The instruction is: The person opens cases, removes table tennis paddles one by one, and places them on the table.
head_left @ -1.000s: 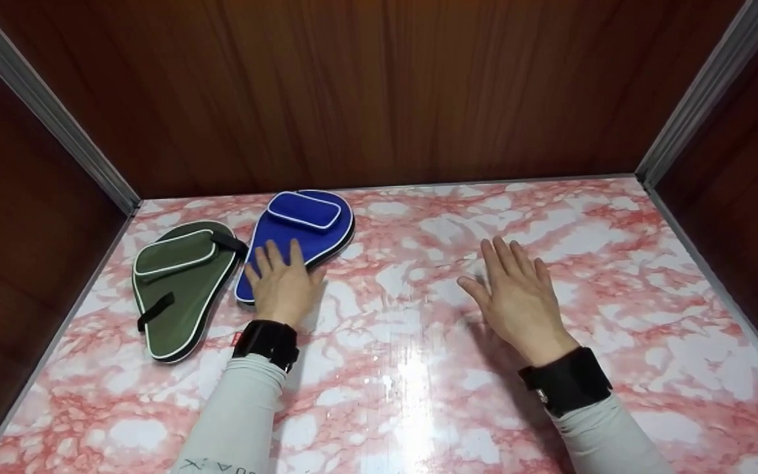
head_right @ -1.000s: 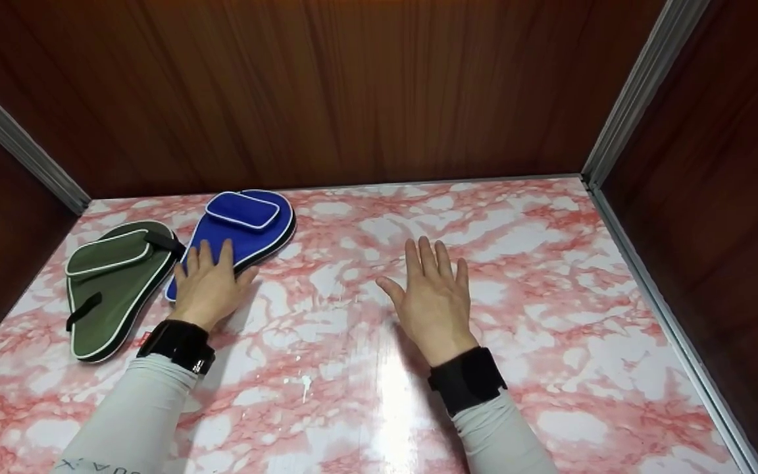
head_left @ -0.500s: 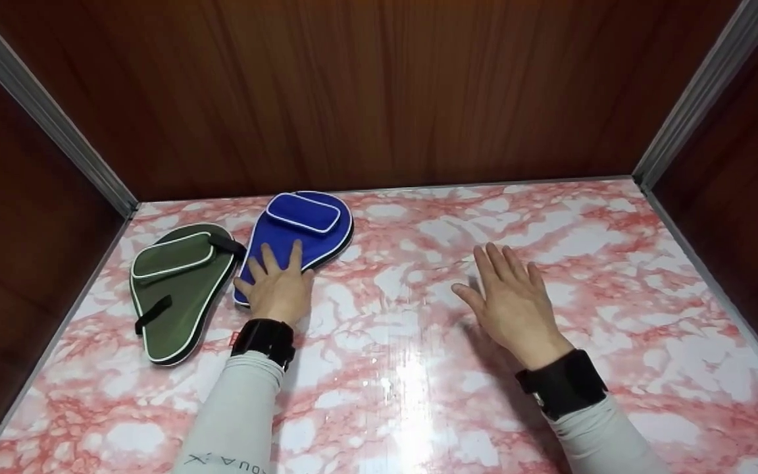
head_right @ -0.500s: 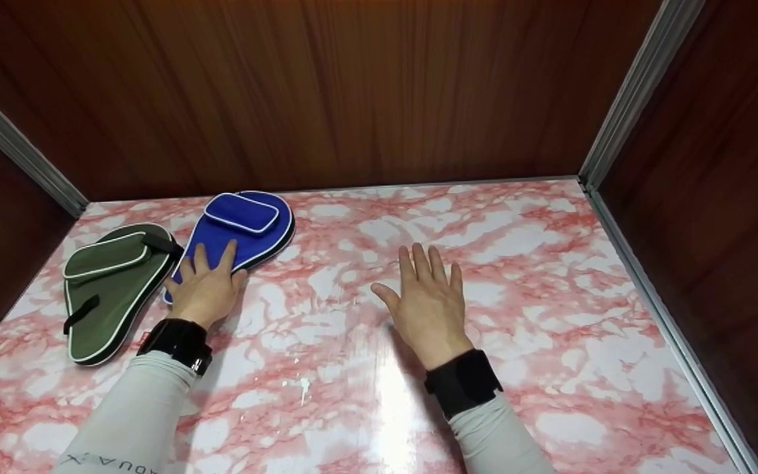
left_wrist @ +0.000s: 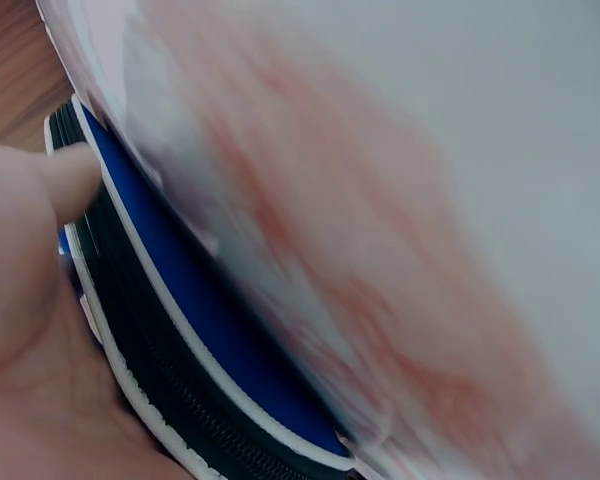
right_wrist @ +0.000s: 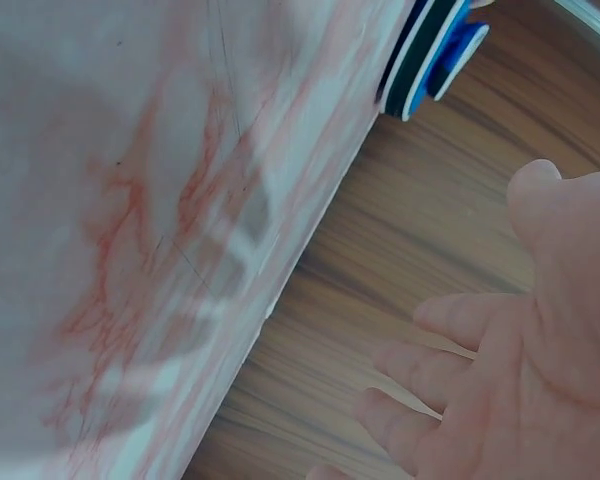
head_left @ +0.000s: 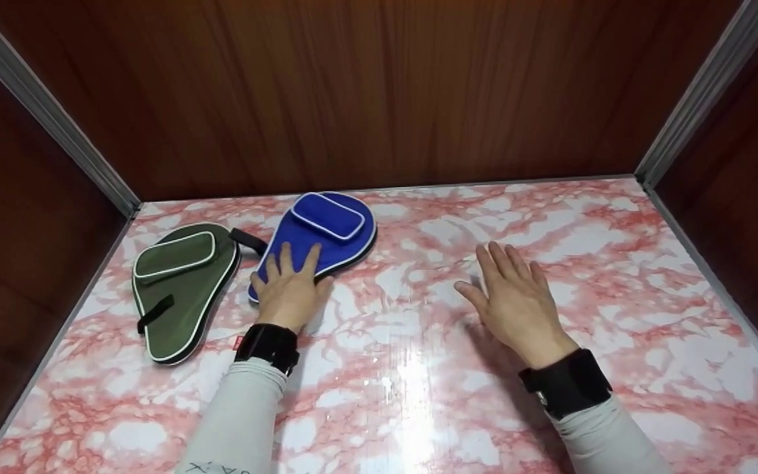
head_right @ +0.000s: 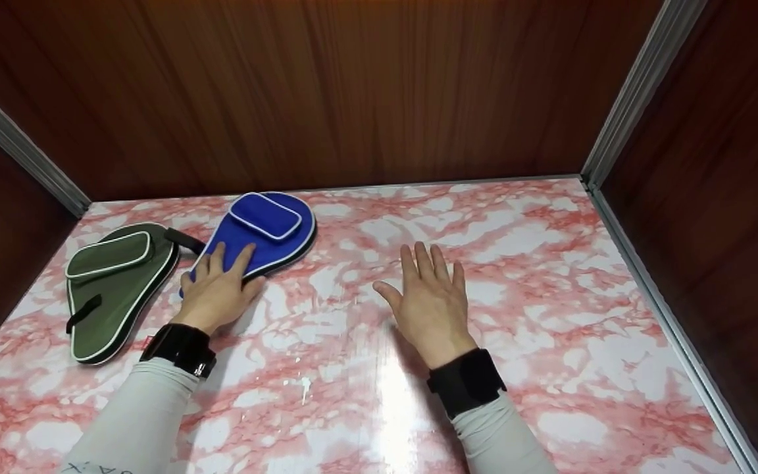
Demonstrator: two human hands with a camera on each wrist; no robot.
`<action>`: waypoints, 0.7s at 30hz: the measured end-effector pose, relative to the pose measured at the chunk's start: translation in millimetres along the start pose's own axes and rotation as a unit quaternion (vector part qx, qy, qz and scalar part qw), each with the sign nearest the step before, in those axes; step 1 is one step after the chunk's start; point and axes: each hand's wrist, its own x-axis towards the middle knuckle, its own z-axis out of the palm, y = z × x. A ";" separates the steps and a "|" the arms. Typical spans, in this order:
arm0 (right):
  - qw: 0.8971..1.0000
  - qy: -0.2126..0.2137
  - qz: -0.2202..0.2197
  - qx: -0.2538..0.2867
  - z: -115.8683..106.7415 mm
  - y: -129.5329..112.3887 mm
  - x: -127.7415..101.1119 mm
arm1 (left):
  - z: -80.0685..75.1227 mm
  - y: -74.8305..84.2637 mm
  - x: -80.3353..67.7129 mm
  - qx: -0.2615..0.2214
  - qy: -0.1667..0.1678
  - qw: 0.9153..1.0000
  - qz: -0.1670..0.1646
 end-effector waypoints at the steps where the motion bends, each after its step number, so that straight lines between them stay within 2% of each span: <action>1: 1.000 -0.002 0.001 0.001 -0.4 -0.1 -0.2 | -0.4 2.5 -1.1 0.001 -0.001 1.000 0.005; 9: 1.000 -0.004 -0.003 -0.009 -1.8 1.6 -1.2 | 0.7 19.6 -8.1 0.025 -0.018 0.998 0.048; 21: 1.000 0.003 -0.009 -0.011 0.2 6.1 -2.0 | 6.5 34.7 -17.2 0.031 0.005 0.994 0.107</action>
